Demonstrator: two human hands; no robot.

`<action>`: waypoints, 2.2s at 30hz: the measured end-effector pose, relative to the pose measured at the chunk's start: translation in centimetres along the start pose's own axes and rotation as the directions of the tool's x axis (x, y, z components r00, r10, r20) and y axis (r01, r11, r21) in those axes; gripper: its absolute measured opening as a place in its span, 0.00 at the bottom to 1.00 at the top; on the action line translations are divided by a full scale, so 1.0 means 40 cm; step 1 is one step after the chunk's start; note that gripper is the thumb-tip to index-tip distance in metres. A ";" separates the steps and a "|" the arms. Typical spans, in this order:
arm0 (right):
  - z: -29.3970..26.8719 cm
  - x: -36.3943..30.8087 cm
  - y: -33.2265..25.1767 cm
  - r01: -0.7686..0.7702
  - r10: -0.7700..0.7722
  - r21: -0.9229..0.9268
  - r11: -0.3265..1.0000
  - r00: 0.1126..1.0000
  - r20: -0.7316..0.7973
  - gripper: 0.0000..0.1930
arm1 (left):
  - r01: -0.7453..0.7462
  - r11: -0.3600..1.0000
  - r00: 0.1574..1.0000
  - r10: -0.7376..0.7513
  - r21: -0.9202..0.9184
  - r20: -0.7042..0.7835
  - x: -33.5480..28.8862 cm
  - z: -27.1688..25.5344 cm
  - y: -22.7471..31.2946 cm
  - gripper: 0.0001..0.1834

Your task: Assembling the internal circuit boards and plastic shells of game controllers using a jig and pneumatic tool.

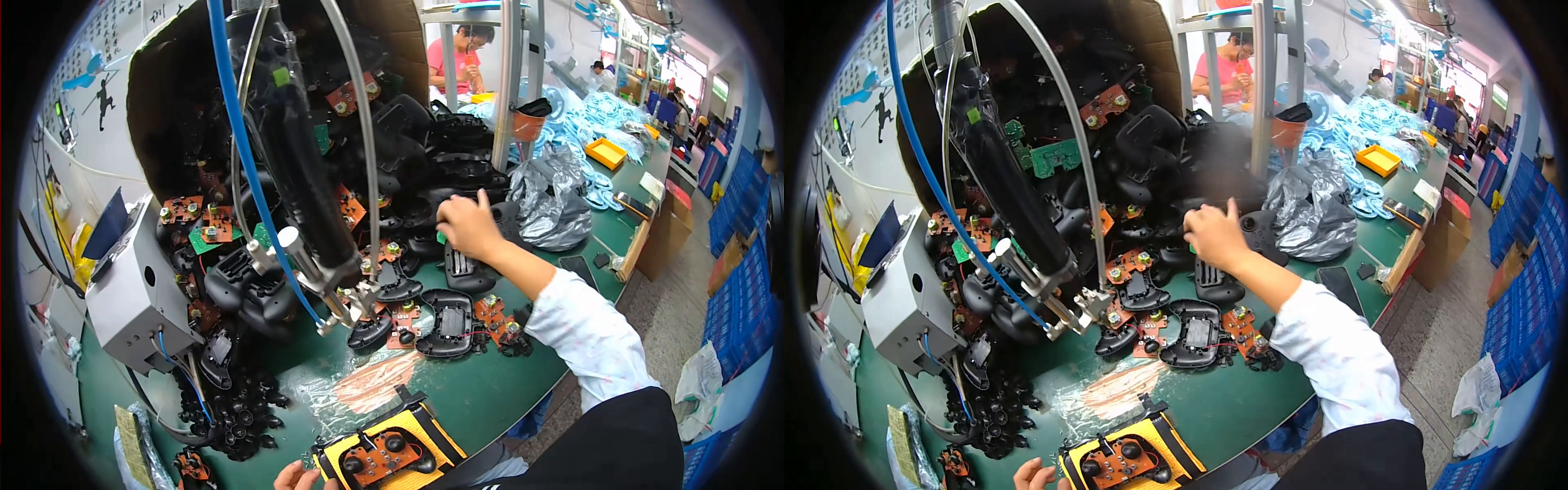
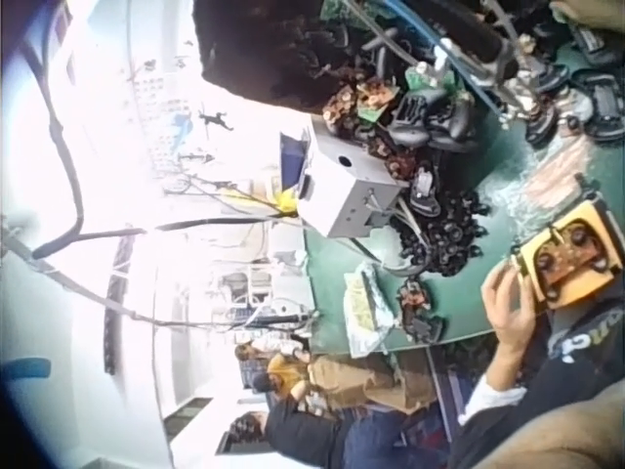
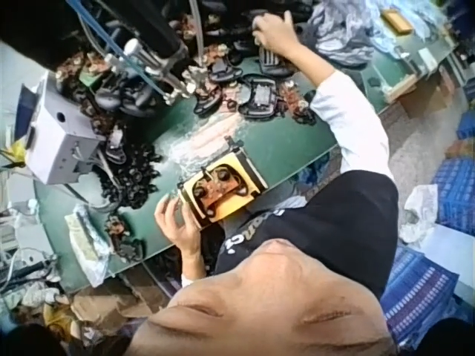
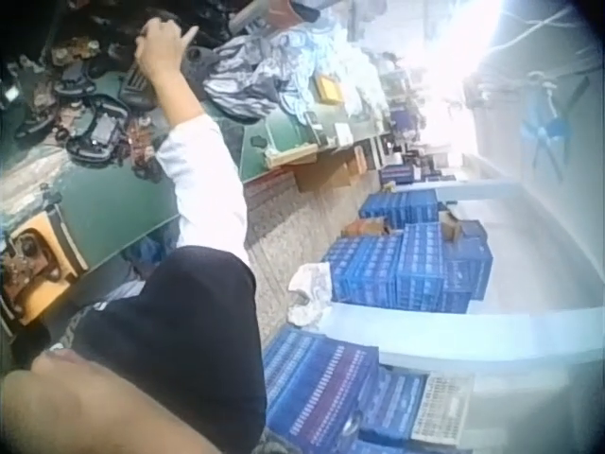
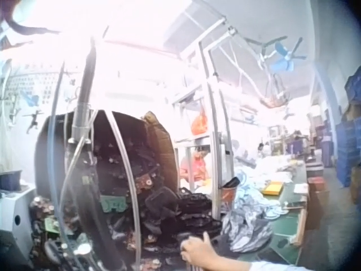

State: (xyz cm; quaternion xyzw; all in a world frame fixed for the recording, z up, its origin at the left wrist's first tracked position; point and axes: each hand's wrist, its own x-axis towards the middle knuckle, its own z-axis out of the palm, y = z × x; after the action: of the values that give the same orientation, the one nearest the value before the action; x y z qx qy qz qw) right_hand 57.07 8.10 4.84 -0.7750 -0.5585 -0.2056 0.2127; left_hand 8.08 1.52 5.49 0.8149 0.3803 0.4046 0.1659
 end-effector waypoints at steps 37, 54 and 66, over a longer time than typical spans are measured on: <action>-0.256 -0.417 -0.537 0.137 -0.432 0.758 0.638 0.879 0.205 0.34 | 0.378 0.810 0.920 -0.271 -0.449 0.284 -0.034 -0.034 -0.045 0.28; -0.225 -0.385 -0.514 0.099 -0.398 0.756 0.647 0.890 0.224 0.35 | 0.464 0.763 0.884 -0.369 -0.449 0.287 -0.021 -0.001 -0.062 0.23; -0.178 -0.409 -0.528 0.152 -0.596 0.780 0.607 0.736 0.320 0.34 | 0.383 0.900 0.881 -0.288 -0.208 0.376 -0.043 0.043 -0.025 0.39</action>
State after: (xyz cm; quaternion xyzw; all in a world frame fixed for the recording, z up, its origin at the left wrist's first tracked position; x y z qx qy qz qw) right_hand 31.60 -2.60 3.73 -0.5123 -0.7852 0.2169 0.2719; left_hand 8.31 0.92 2.93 0.7613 0.4227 0.2736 0.4085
